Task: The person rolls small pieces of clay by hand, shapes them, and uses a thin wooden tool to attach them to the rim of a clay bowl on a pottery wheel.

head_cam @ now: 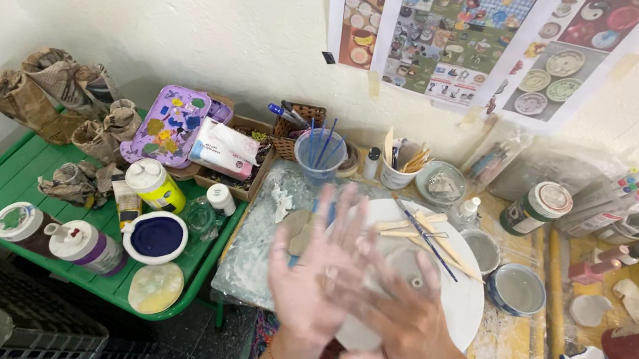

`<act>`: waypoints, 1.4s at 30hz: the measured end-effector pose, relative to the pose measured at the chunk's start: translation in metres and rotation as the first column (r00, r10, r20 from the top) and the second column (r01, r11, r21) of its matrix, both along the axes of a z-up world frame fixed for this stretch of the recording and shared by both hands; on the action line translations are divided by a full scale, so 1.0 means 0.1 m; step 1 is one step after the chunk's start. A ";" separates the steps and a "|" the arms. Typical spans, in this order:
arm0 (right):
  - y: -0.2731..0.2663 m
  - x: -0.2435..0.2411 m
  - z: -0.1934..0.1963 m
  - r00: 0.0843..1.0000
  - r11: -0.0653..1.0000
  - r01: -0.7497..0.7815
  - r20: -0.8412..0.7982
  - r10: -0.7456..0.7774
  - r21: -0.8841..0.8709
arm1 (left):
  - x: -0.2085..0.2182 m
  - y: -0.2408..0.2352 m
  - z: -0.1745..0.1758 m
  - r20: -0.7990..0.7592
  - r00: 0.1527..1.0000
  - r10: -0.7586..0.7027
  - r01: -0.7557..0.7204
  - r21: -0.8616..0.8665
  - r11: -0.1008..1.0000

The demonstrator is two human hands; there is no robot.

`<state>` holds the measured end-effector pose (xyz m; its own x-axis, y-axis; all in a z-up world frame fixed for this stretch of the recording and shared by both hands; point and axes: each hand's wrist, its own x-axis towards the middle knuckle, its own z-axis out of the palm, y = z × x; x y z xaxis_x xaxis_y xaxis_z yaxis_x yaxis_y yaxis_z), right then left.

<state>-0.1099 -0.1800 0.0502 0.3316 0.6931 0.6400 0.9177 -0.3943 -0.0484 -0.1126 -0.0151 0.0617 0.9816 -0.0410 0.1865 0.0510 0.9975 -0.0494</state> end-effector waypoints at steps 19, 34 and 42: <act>0.05 0.01 0.11 0.961 0.992 0.109 -0.260 -0.090 0.062 | -0.09 -0.07 0.07 0.049 0.996 0.078 -0.081 0.054 0.995; -0.26 0.11 -0.13 0.847 0.865 0.356 -0.513 -0.139 0.353 | 0.04 0.09 -0.26 0.509 0.810 0.290 -0.558 0.821 0.117; -0.46 0.12 -0.53 0.717 0.741 0.361 -0.677 0.167 0.566 | 0.40 0.28 -0.89 0.602 0.778 -0.180 -0.474 0.373 -0.798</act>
<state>-0.0977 -0.2263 -0.0033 0.8697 0.1529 0.4693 0.4867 -0.1075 -0.8669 -0.0722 0.0125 -0.0269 0.8600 -0.2515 0.4441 -0.4533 -0.7764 0.4380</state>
